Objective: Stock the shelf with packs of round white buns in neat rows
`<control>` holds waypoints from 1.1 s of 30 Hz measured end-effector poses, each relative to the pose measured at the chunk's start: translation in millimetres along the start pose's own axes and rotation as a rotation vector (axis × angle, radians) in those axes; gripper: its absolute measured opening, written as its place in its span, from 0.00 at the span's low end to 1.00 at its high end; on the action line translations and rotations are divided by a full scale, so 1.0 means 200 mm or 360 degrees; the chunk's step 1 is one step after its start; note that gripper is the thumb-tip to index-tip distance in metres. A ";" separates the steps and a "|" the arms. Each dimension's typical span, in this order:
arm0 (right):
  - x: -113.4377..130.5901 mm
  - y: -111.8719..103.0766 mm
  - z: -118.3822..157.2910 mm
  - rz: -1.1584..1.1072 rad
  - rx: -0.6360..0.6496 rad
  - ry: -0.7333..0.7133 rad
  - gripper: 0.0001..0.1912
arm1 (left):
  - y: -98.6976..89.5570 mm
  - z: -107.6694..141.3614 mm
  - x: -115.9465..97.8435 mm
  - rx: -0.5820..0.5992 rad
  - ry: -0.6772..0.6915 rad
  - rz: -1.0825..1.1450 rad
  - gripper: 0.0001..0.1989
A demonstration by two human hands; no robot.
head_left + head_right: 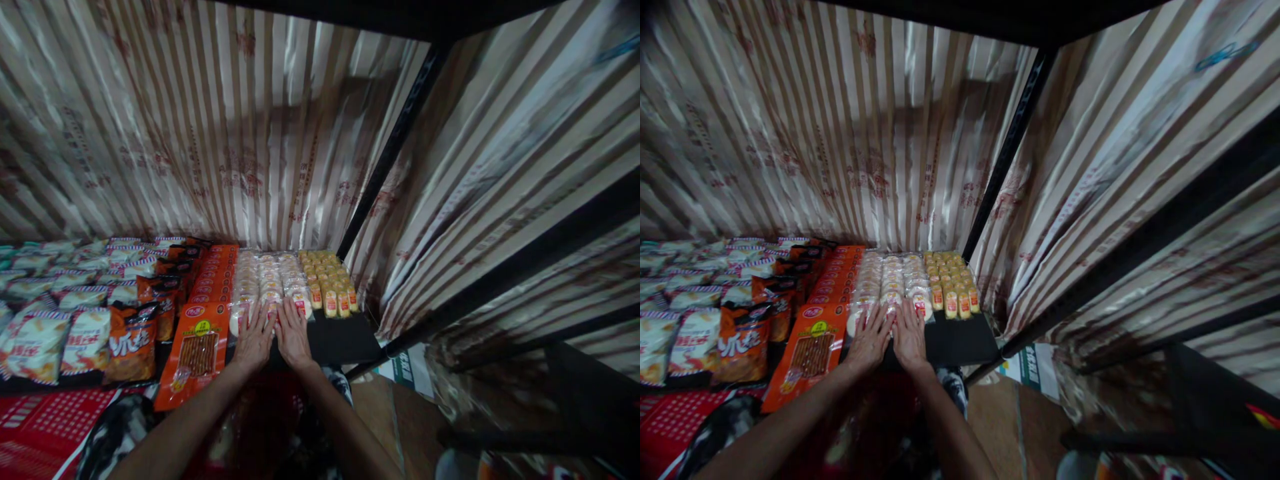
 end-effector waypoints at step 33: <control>0.01 -0.06 -0.66 0.0124 0.0573 0.0073 0.30 | 0.02 0.03 -0.10 -0.0062 -0.0107 0.0041 0.23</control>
Point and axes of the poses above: each hand's wrist, its own z-axis away from the middle knuckle, its own y-axis out of the palm, x = y × z, the point moved 6 cm from there along -z, towards the middle knuckle, and after that the axes turned 15 degrees about x, right-handed, at the moved point
